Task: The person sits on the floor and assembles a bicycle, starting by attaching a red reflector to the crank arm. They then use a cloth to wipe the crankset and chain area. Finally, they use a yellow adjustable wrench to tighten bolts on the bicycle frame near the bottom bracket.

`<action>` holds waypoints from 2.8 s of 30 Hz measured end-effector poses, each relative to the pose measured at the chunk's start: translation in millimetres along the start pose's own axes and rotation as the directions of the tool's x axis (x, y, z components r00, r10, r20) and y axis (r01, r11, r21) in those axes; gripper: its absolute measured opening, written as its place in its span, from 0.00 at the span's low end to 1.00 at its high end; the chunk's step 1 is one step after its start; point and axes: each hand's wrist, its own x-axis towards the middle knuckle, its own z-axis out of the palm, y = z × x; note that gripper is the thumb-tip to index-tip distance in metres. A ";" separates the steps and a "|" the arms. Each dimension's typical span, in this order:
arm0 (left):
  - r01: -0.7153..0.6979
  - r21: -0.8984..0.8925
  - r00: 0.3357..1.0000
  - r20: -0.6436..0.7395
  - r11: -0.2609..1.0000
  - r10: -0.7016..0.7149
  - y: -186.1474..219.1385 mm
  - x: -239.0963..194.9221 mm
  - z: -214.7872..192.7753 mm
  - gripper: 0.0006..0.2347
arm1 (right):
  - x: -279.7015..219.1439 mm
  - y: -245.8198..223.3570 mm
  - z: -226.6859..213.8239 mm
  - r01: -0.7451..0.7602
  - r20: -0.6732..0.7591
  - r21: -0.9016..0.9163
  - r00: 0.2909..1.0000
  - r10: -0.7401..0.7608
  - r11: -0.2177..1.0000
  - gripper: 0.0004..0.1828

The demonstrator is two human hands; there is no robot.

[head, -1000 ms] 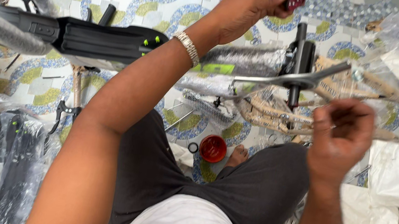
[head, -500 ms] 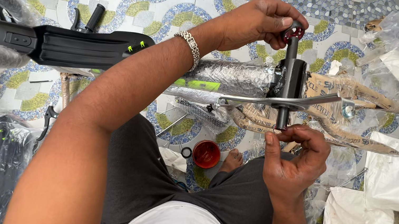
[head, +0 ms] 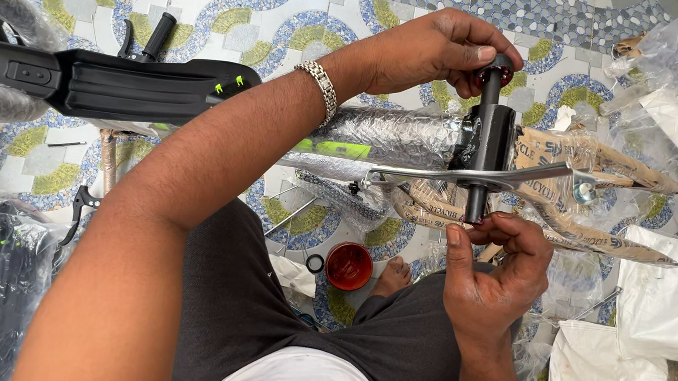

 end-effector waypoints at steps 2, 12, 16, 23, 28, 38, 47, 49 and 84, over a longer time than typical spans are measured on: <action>-0.008 0.006 1.000 0.015 1.000 0.007 1.1 -0.4 0.1 0.15 | -0.7 0.1 0.1 -0.001 -0.001 0.007 1.000 0.001 1.000 0.25; -0.016 0.076 1.000 0.024 0.997 0.014 6.5 -3.9 4.9 0.15 | -6.0 0.6 -1.0 -0.013 0.010 0.063 1.000 0.013 0.998 0.25; -0.019 0.081 0.998 0.057 0.997 0.014 10.7 -7.6 5.9 0.17 | -9.8 0.9 -3.9 -0.033 0.014 0.061 0.999 0.032 0.998 0.24; 0.015 0.065 0.995 0.095 0.998 -0.021 13.2 -14.9 9.5 0.29 | -17.4 1.1 -5.3 -0.050 0.010 0.052 0.999 0.050 0.997 0.23; 0.029 0.057 0.998 0.063 0.998 -0.033 13.5 -16.3 10.6 0.30 | -14.6 6.4 -10.0 -0.052 -0.027 0.054 0.998 0.053 0.997 0.22; 0.022 0.020 0.998 0.057 1.000 -0.023 17.6 -15.4 11.6 0.29 | 10.6 16.0 -29.0 -0.076 -0.097 0.084 0.992 0.084 0.994 0.18; 0.032 0.037 0.997 0.067 0.999 -0.034 17.3 -13.3 12.7 0.27 | 80.1 19.1 -34.0 -0.016 -0.070 0.030 0.997 0.018 0.999 0.17; 0.057 0.006 0.996 0.071 0.998 -0.057 19.2 -13.2 13.1 0.27 | 106.1 16.5 -30.9 -0.103 0.072 0.089 0.993 0.097 0.991 0.18; 0.196 -0.144 0.941 -0.250 0.970 -0.227 33.4 -24.9 36.1 0.34 | 183.4 34.3 -20.0 -0.655 0.557 0.168 0.680 0.477 0.737 0.34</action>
